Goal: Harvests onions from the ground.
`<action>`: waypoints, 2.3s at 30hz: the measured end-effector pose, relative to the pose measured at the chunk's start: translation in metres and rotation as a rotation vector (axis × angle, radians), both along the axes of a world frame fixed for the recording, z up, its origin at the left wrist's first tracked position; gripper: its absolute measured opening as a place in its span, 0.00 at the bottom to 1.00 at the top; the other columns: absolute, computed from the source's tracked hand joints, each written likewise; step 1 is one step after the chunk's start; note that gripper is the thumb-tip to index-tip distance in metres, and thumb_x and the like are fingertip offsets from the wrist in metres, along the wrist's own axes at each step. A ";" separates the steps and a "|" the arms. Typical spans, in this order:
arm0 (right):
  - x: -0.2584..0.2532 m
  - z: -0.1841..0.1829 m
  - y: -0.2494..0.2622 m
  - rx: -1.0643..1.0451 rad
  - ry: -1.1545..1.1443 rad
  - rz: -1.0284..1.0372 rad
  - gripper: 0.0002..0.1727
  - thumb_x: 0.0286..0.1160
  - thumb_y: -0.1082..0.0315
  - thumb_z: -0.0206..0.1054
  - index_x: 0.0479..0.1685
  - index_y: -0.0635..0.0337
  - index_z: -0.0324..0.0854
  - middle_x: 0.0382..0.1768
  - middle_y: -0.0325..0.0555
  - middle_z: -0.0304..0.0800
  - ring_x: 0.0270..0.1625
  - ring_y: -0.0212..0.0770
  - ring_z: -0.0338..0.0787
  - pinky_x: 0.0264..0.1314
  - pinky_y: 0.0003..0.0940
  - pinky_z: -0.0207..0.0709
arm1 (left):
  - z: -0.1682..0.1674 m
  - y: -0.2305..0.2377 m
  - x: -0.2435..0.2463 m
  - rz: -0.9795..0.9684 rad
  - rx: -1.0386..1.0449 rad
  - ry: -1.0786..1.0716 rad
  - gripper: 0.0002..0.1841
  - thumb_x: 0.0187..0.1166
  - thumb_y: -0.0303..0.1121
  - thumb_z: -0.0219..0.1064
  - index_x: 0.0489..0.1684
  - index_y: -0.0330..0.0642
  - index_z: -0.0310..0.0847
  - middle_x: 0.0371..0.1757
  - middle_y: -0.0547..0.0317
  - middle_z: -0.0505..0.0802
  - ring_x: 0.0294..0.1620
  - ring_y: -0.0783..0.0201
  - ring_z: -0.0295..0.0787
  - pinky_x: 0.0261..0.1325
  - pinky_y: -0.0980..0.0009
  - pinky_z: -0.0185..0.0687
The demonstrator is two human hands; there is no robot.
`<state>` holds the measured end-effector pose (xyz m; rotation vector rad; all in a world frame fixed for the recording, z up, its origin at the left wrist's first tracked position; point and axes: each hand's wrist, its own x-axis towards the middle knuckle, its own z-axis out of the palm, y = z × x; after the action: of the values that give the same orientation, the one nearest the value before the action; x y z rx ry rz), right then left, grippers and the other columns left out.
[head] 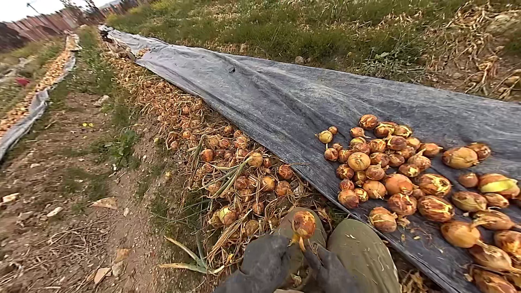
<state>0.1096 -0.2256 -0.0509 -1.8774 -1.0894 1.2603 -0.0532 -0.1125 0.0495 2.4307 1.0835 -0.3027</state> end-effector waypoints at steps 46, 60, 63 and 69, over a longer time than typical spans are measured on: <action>-0.007 0.012 0.017 0.445 0.069 -0.339 0.30 0.94 0.50 0.46 0.78 0.63 0.77 0.66 0.51 0.89 0.67 0.33 0.88 0.74 0.33 0.79 | -0.030 0.005 -0.008 0.399 -0.749 -0.611 0.23 0.86 0.46 0.66 0.74 0.45 0.80 0.59 0.55 0.93 0.40 0.59 0.96 0.40 0.62 0.97; 0.016 -0.020 -0.007 -0.122 0.166 -0.062 0.38 0.84 0.27 0.40 0.67 0.44 0.82 0.36 0.48 0.86 0.31 0.46 0.85 0.37 0.50 0.82 | -0.007 0.020 0.033 0.675 -0.559 -0.856 0.09 0.90 0.30 0.58 0.51 0.33 0.79 0.33 0.48 0.95 0.23 0.56 0.95 0.29 0.64 0.96; 0.003 -0.019 0.004 -0.030 0.353 -0.095 0.38 0.84 0.27 0.41 0.58 0.49 0.81 0.27 0.43 0.79 0.23 0.41 0.79 0.28 0.42 0.79 | -0.010 0.013 0.040 0.585 -0.568 -0.791 0.08 0.89 0.33 0.63 0.51 0.36 0.78 0.34 0.51 0.96 0.23 0.58 0.93 0.27 0.66 0.93; 0.004 -0.019 0.023 0.027 0.393 -0.380 0.39 0.80 0.26 0.48 0.59 0.55 0.80 0.30 0.43 0.85 0.28 0.40 0.86 0.33 0.42 0.84 | -0.065 -0.020 0.039 0.554 -0.748 -0.690 0.08 0.89 0.35 0.62 0.47 0.38 0.76 0.30 0.55 0.93 0.22 0.61 0.90 0.28 0.67 0.90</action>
<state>0.1136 -0.2025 -0.0700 -1.6246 -0.5129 1.3030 -0.0140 -0.1327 -0.0151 1.3363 1.0110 0.2643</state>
